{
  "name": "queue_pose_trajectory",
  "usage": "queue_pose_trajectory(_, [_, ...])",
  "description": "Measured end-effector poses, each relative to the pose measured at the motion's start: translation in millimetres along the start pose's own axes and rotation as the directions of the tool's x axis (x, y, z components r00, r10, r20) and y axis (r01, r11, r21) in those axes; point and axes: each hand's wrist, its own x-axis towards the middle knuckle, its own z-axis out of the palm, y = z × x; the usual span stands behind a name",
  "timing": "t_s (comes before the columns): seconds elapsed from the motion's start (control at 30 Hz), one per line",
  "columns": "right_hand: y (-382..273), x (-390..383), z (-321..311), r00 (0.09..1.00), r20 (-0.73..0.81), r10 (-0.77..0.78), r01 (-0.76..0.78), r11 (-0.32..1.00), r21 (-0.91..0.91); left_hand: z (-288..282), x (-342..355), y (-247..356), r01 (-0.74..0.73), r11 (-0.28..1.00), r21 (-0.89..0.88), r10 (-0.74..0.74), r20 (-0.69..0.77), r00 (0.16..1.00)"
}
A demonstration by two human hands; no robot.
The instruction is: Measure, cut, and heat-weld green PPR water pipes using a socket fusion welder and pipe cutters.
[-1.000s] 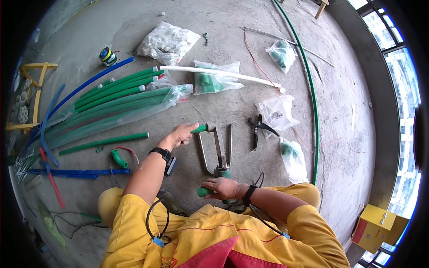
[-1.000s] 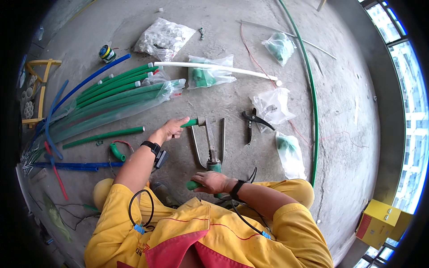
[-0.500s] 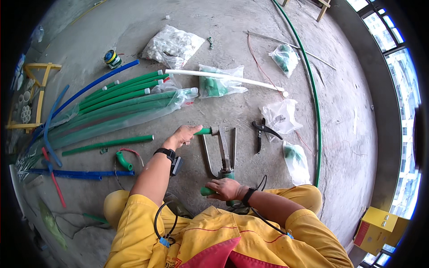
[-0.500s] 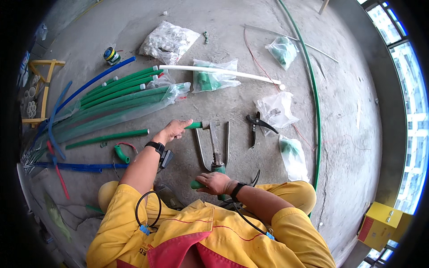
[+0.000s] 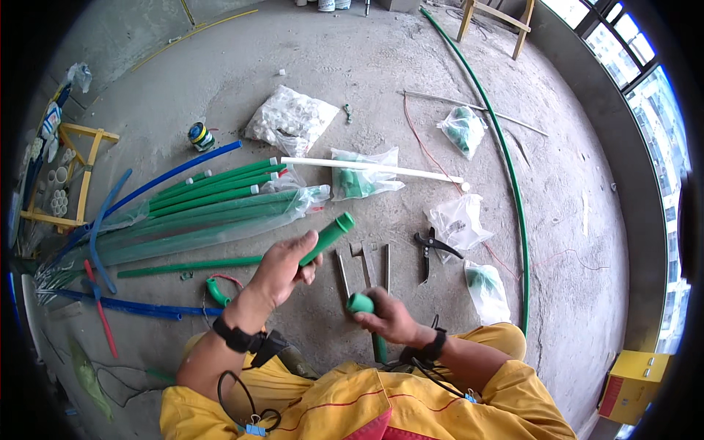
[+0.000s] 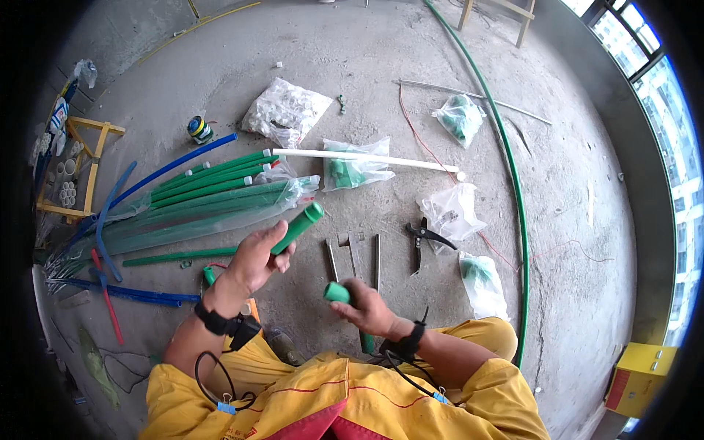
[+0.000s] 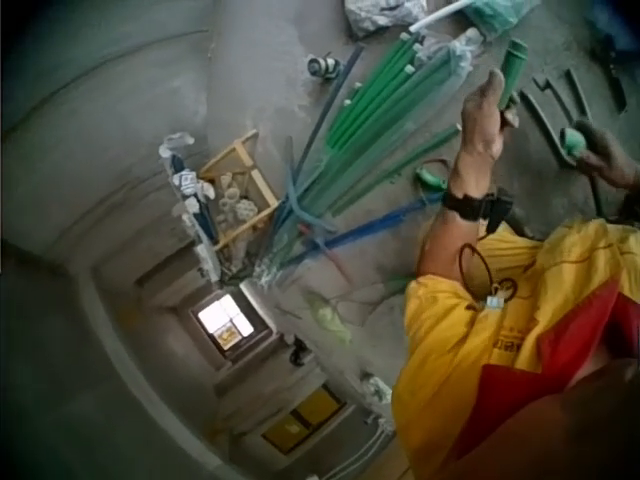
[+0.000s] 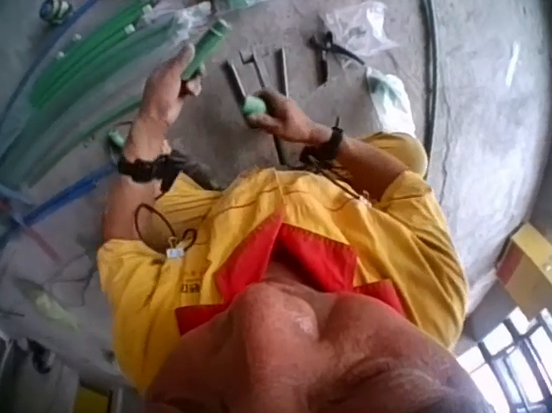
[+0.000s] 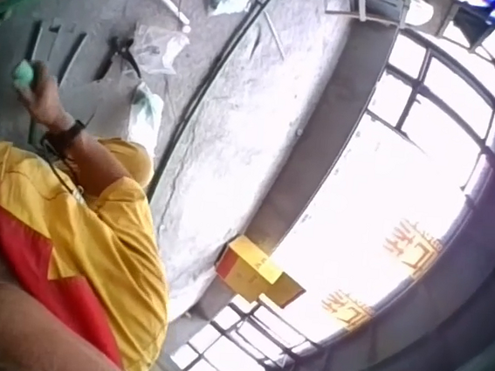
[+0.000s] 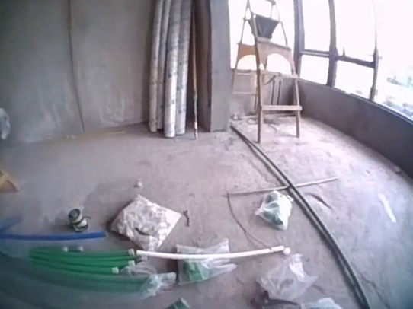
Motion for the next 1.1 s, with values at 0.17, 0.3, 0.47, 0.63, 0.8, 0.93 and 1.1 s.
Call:
queue_pose_trajectory(0.17, [-63.1,-24.6,-61.4,0.994,0.027,-0.105,0.101,0.986,0.130,12.6,-46.1,-30.4,0.046,0.997,0.058,-0.053,0.122,0.991])
queue_pose_trajectory(0.3, [-69.5,-34.4,-54.6,0.986,-0.008,-0.165,0.163,0.981,-0.101,26.4,-48.6,-39.8,0.077,0.994,0.083,-0.087,0.118,0.989])
queue_pose_trajectory(0.47, [-70.4,-38.6,-52.1,0.959,-0.018,-0.283,0.267,0.923,-0.279,34.0,-51.9,-47.6,0.033,0.994,0.100,-0.046,0.128,0.991])
queue_pose_trajectory(0.63, [-65.9,-38.0,-49.2,0.949,-0.021,-0.315,0.292,0.900,-0.324,41.7,-55.8,-49.7,0.010,0.990,0.143,-0.030,0.138,0.990])
queue_pose_trajectory(0.8, [-66.0,-38.8,-49.3,0.940,-0.002,-0.342,0.324,0.892,-0.316,40.3,-58.0,-51.4,-0.002,0.973,0.231,-0.035,0.159,0.987])
queue_pose_trajectory(0.93, [-67.1,-39.2,-49.8,0.935,0.040,-0.353,0.344,0.872,-0.348,42.0,-59.8,-46.2,-0.005,0.958,0.288,-0.041,0.154,0.987])
queue_pose_trajectory(1.1, [-63.1,-44.5,-50.1,0.916,0.148,-0.372,0.400,0.839,-0.370,42.6,-64.4,-32.5,-0.180,0.799,0.574,0.036,0.252,0.967])
